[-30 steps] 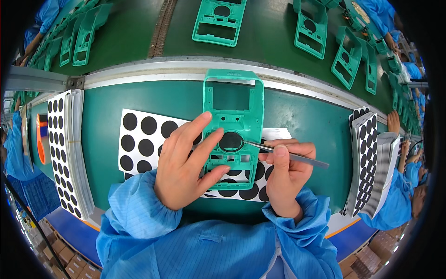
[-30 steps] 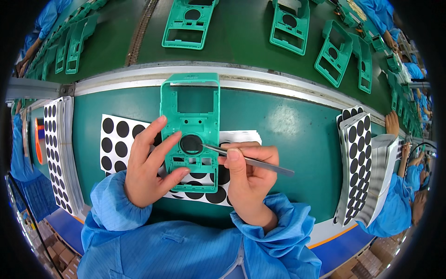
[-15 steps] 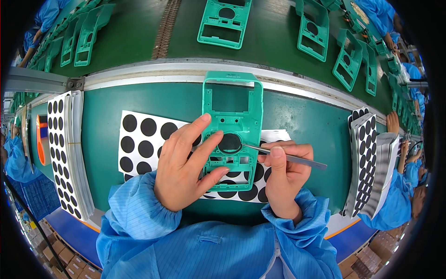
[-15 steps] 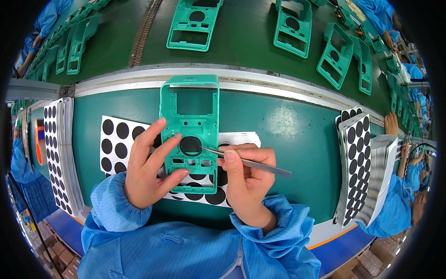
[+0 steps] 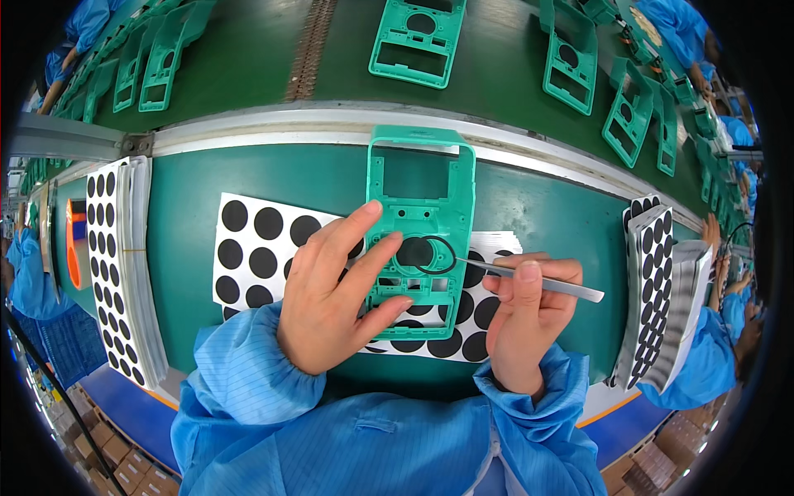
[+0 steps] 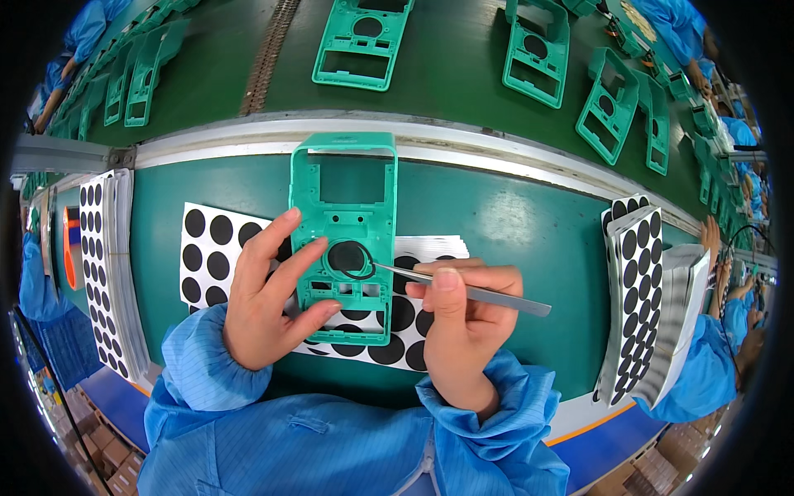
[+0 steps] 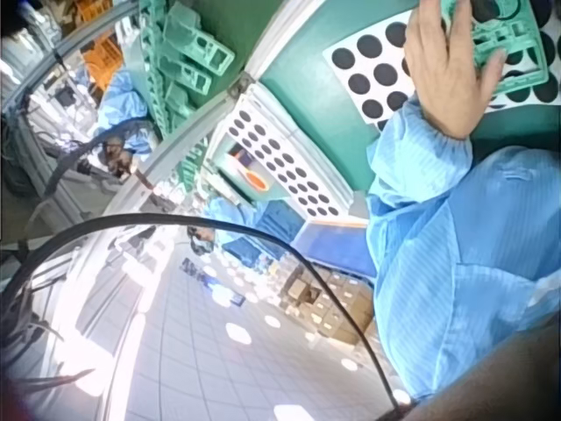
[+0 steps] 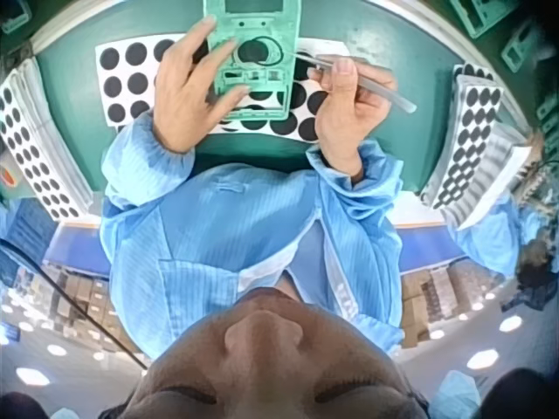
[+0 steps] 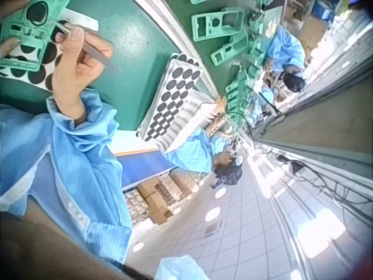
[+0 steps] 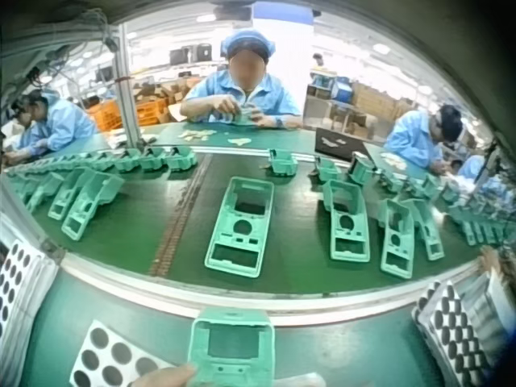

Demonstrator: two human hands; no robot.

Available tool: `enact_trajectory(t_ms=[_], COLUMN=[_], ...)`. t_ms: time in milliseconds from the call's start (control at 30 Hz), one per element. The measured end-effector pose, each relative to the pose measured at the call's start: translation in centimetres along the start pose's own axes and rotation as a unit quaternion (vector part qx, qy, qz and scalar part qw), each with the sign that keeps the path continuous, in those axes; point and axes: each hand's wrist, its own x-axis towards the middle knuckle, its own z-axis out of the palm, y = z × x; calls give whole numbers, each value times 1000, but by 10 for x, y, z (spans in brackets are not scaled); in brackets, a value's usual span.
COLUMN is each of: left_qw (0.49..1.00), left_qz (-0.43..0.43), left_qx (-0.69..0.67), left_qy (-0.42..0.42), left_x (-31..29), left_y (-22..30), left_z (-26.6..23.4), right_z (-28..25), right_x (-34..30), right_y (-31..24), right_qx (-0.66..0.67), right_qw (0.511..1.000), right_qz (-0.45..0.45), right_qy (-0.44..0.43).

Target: The person applies small black adhesive seals to green plastic device housings using tweezers. The seals are peeled from a sticker sheet and pressed onto the housings.

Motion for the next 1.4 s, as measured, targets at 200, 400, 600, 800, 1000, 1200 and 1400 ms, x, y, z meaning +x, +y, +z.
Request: enact_trajectory(t_ms=[200, 400, 600, 800, 1000, 1200, 1400], left_qw=[1000, 1000, 1000, 1000, 1000, 1000, 1000], left_qz=[3, -5, -3, -4, -9, -13, -11], left_qx=[7, -16, 7, 15, 12, 10, 11], left_qy=[-5, -17, -8, -18, -20, -25, -27], left_x=[1, 2, 3, 2, 2, 2, 2], left_y=[1, -1, 1, -1, 0, 1, -1], left_z=[1, 3, 1, 1, -1, -1, -3], right_z=[1, 1, 2, 3, 3, 3, 4], right_x=[-1, 1, 1, 0, 0, 0, 0], right_y=[4, 8, 11, 12, 12, 12, 12], right_qx=[11, 37, 59, 62, 52, 47, 46], right_qw=[999, 998, 997, 996, 997, 998, 997], right_qz=[34, 48, 56, 65, 59, 50, 53], right_qy=[7, 4, 2, 2, -7, -15, -16])
